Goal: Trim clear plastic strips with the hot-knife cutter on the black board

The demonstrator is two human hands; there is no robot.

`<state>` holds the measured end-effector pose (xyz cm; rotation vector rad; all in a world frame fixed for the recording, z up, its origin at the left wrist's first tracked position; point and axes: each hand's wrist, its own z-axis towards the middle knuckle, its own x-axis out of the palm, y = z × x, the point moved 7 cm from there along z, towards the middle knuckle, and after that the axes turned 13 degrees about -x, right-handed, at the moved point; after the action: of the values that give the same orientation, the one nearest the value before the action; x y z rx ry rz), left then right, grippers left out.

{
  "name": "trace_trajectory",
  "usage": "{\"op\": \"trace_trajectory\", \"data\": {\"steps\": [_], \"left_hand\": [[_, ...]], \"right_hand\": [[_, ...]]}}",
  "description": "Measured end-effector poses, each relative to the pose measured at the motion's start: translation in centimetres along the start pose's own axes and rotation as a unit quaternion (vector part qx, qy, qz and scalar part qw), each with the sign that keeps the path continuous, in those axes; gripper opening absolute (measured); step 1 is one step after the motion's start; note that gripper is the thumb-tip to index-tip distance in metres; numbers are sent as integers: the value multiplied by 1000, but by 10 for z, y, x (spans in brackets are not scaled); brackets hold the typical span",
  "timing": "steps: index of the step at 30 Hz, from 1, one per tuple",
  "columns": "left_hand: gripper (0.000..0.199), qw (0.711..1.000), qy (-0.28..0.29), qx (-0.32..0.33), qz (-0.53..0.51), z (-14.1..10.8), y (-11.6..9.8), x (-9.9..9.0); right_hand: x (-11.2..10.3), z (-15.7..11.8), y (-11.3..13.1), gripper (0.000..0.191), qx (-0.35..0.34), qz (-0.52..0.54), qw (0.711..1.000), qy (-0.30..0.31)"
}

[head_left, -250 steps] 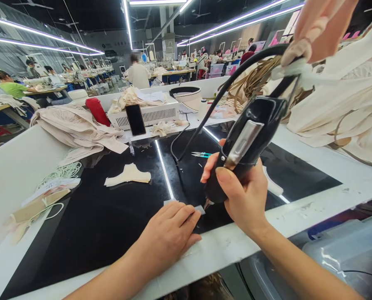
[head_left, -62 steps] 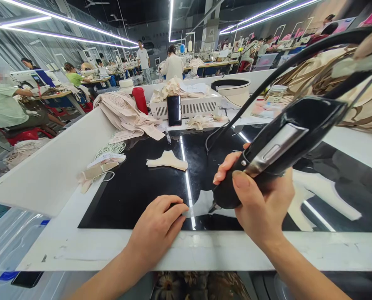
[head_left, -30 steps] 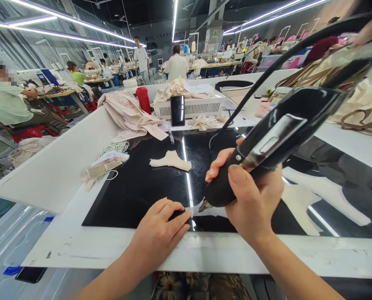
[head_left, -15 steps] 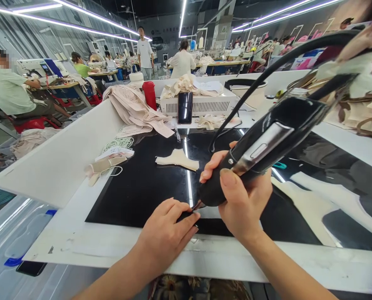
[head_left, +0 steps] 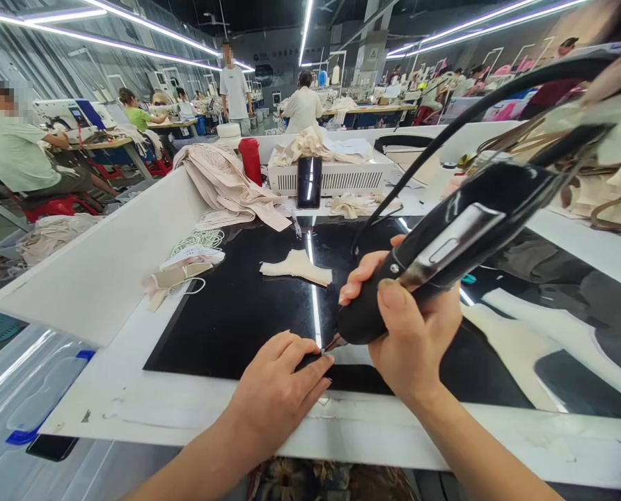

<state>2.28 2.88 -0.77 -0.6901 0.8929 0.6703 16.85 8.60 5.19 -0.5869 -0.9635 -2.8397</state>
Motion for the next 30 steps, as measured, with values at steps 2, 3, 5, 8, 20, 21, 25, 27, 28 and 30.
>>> {"op": "trace_trajectory", "data": {"steps": [2,3,5,8,20,21,25,27,28,30], "left_hand": [[26,1000,-1,-3,-2,1,0,0],[27,1000,-1,-3,-4,1,0,0],[27,1000,0,-3,-6,1,-1,0],[27,1000,-3,-3,-8,1,-2,1],[17,994,-30,-65,-77,-1,11,-8],[17,994,-29,-68,-76,-1,12,-7],[17,995,-26,-67,-73,0,12,-6],[18,995,-23,-67,-71,0,12,-5],[18,995,-20,-67,-70,0,12,-5],[18,995,-13,-69,-71,0,13,-3]], "right_hand": [[1,-2,-2,39,4,10,1000,2],[1,-3,-2,40,3,16,1000,3],[2,-4,-3,39,1,23,1000,5],[2,-4,-4,34,1,17,1000,10],[-2,-2,7,34,-5,26,1000,-2],[-2,-3,7,34,-3,29,1000,-2],[-2,-7,5,33,2,37,999,-4],[-1,-8,4,32,2,36,999,0],[0,-9,4,32,2,34,999,4],[1,-9,4,31,-2,32,999,10]]}}
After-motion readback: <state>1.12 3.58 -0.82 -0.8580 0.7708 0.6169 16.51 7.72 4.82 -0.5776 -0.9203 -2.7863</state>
